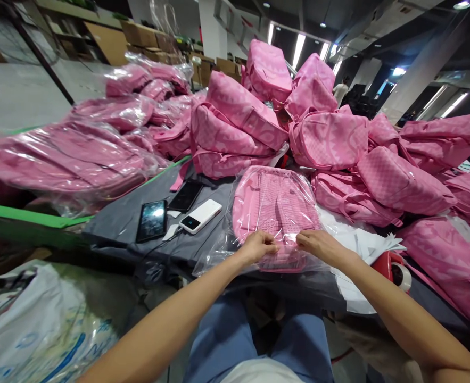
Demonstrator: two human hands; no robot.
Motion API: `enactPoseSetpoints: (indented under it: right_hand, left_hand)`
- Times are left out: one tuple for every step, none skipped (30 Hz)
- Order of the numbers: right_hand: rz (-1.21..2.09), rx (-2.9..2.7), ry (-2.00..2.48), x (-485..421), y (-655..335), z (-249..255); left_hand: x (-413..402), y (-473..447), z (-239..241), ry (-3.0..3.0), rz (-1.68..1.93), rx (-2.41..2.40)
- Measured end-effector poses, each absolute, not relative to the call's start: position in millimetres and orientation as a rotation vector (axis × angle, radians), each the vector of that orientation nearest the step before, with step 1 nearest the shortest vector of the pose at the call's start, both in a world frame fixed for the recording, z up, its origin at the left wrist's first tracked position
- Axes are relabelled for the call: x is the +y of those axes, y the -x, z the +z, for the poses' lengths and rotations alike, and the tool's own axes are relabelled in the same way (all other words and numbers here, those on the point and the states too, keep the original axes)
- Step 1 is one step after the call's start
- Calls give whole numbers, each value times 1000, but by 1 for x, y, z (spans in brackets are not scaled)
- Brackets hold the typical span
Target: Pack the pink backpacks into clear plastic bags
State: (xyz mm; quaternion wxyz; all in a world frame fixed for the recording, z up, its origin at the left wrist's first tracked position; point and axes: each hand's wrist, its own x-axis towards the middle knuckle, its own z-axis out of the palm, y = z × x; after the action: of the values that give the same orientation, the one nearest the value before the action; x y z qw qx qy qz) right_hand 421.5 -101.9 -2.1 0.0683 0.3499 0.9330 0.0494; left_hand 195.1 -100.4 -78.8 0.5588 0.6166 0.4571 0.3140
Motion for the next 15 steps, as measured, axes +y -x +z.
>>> enactPoseSetpoints:
  right_hand:
    - [115,2810,-1063,-101,-421,1]
    - [75,2808,-1082,-99,-419,3]
    - [20,2809,-1109,-96,-418,5]
    - [-77,2817,-1150,-93,-418,6]
    - [-210,2824,-1198,-88,-417,6]
    - [-364,2826,-1241,-83,-417,5]
    - [-518,2816,-1276,-76,-417,3]
    - [-653,2795,-1301,-69,-418,0]
    - [-754,2769,-1319,-62,-419,-3]
    - [-810,2745,-1339,-56,-421,-6]
    - [-824,2735,-1376,-50,-424,-8]
    - [-817,2737,-1442,-46,-428,-9]
    - [-774,2753,-1536,-45,-432,-9]
    - [-697,2781,-1649,-46,-436,-8]
    - [-592,2817,-1767,-51,-439,-7]
  left_hand:
    - [-98,-195,-80,-1467,733,1065]
    - [-97,-194,-81,-1479,723,1056]
    - [-95,-194,-82,-1488,712,1051]
    - [-94,-194,-82,-1496,702,1051]
    - [-93,-193,-83,-1502,692,1053]
    - [-93,-193,-83,-1506,685,1059]
    - [-93,-193,-83,-1512,677,1068]
    - [-94,-193,-82,-1518,671,1080]
    - [-94,-194,-82,-1525,666,1095]
    - [-95,-194,-81,-1532,662,1111]
    - [-96,-194,-80,-1540,661,1127]
    - [-96,-195,-79,-1549,662,1142]
    - [-96,-196,-79,-1558,666,1157]
    - [-95,-196,-79,-1568,671,1170]
    - [-94,-197,-80,-1580,675,1180]
